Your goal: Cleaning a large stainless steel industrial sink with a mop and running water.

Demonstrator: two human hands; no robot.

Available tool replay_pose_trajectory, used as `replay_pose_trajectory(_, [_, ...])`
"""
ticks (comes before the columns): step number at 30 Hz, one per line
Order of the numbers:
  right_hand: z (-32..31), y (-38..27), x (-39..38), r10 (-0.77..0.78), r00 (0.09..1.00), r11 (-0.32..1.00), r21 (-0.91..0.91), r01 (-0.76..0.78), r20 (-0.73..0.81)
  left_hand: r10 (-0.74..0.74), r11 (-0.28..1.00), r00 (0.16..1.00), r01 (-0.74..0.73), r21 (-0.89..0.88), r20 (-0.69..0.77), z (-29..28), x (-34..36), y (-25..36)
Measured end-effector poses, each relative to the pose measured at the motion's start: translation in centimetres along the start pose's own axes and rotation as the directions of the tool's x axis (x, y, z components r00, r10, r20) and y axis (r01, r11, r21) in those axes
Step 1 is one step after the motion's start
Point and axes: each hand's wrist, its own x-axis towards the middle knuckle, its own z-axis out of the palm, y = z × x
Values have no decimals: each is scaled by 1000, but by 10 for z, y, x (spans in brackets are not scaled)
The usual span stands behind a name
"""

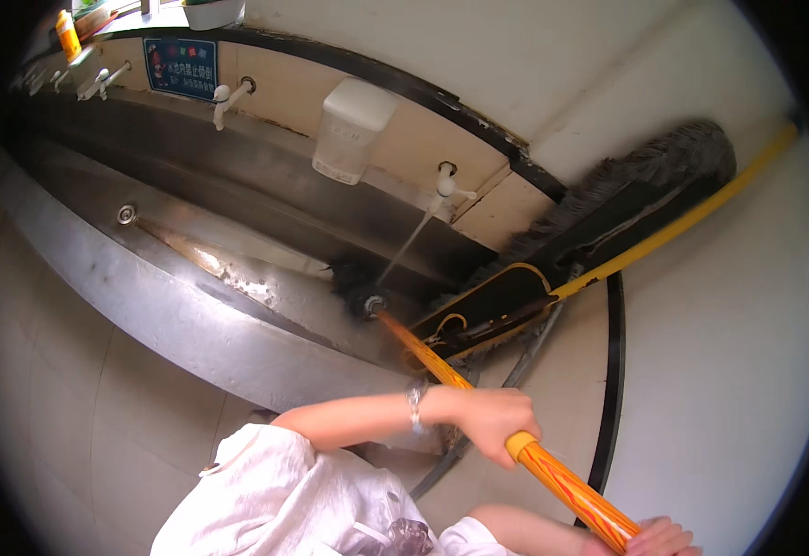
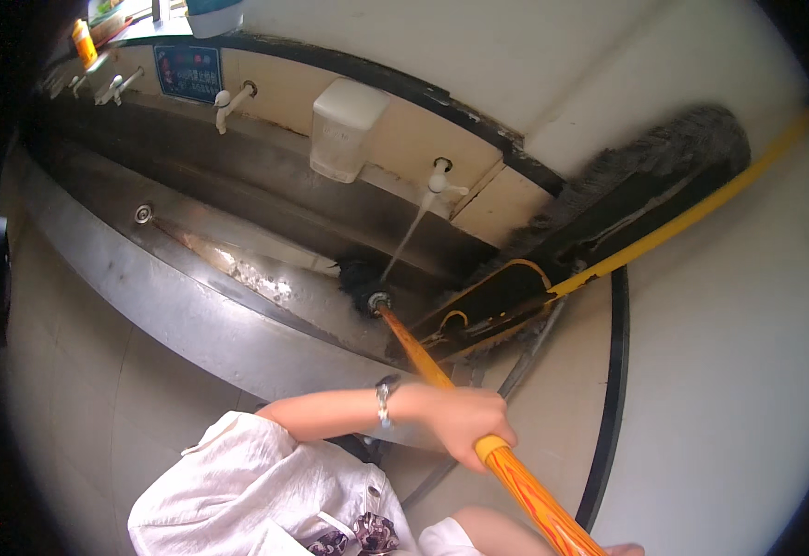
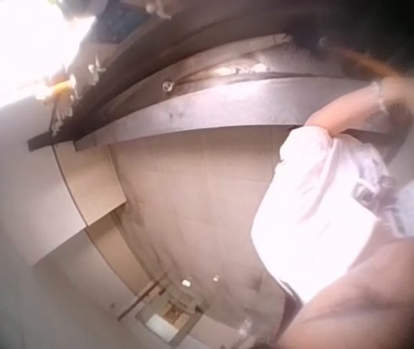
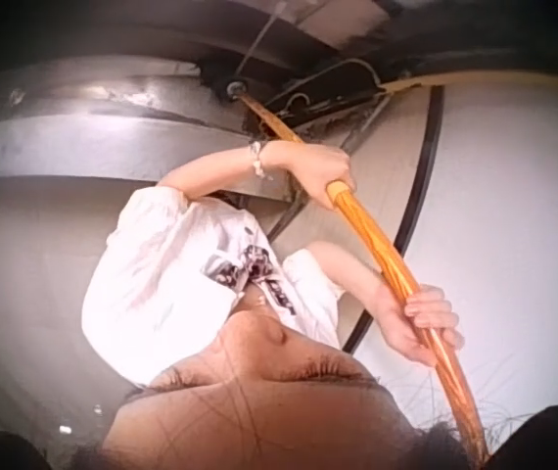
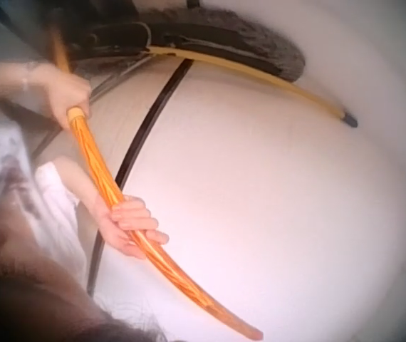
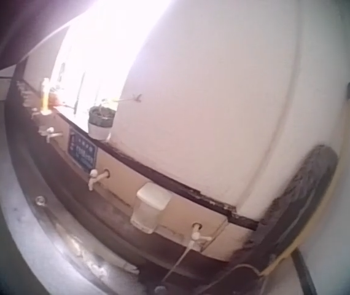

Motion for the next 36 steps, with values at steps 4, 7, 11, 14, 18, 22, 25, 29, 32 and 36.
replay_pose_trajectory(4, [-2,32,-8,178,765,813,346,-469,619,-15,938,964,106,-330,266,6,0,-49])
replay_pose_trajectory(7, [-7,43,-11,232,764,808,318,-496,603,-59,918,973,142,-371,224,7,-4,-56])
replay_pose_trajectory(11, [-18,36,-16,198,824,849,327,-415,531,-76,969,988,105,-222,135,6,-15,-41])
replay_pose_trajectory(14, [-20,31,-18,200,817,856,308,-414,541,-76,988,997,76,-132,5,10,-21,-35])
replay_pose_trajectory(18, [-26,23,-22,192,812,870,287,-401,552,-43,988,995,30,-151,-86,19,-25,-35])
replay_pose_trajectory(22, [-26,20,-25,188,823,875,289,-388,536,-48,994,995,39,-102,-87,16,-28,-32])
replay_pose_trajectory(25, [-23,22,-24,199,813,881,263,-393,548,3,1000,972,0,15,-234,21,-33,-37])
replay_pose_trajectory(29, [-9,22,-20,223,873,917,210,-339,433,-69,959,781,223,173,-621,51,-32,-28])
replay_pose_trajectory(32, [21,20,-14,222,933,935,208,-286,283,-68,979,854,157,131,-515,22,-25,-18])
replay_pose_trajectory(36, [43,40,-12,208,961,974,-124,-188,179,-47,991,853,105,83,-520,-7,-14,-21])
